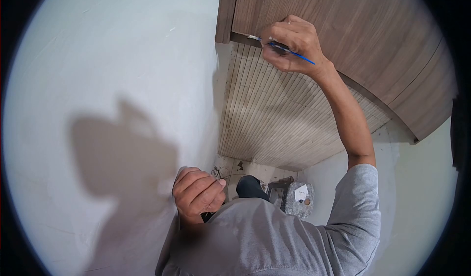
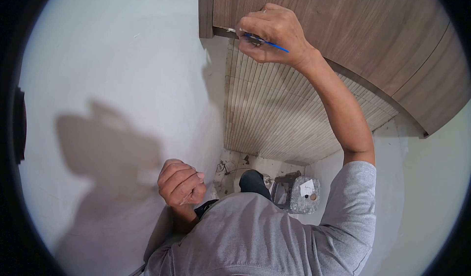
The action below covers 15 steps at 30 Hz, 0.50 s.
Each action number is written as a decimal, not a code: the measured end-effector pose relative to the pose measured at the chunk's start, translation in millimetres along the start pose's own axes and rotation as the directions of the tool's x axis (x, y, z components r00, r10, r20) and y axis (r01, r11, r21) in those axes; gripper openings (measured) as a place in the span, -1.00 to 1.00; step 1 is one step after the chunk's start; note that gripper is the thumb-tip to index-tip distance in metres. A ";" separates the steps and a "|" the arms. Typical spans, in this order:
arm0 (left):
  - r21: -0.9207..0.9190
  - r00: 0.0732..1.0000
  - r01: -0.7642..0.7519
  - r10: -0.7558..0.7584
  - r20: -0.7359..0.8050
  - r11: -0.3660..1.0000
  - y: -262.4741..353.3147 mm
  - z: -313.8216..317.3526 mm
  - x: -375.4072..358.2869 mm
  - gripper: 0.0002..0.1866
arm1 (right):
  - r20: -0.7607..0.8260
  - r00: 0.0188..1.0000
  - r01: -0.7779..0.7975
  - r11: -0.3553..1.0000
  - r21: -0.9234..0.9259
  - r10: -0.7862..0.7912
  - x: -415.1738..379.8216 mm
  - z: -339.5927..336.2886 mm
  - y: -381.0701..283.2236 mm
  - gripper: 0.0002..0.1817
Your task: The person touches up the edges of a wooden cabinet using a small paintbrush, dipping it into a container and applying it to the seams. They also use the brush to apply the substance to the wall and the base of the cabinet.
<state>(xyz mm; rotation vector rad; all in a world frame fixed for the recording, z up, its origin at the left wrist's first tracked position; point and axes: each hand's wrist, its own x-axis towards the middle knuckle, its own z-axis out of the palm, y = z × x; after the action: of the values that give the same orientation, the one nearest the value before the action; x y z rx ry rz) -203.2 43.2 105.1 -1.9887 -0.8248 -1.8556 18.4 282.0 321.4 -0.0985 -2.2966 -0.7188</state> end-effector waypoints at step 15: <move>0.005 1.000 0.012 -0.012 0.007 1.000 -0.1 -0.7 -1.3 -0.73 | -0.038 0.999 0.004 1.000 -0.009 -0.004 -3.6 -1.4 -2.1 -0.83</move>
<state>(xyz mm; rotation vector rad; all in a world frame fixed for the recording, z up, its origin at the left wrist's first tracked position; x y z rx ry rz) -203.8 42.6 103.9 -1.9929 -0.8451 -1.8522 21.4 279.9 318.8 -0.0837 -2.2586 -0.7269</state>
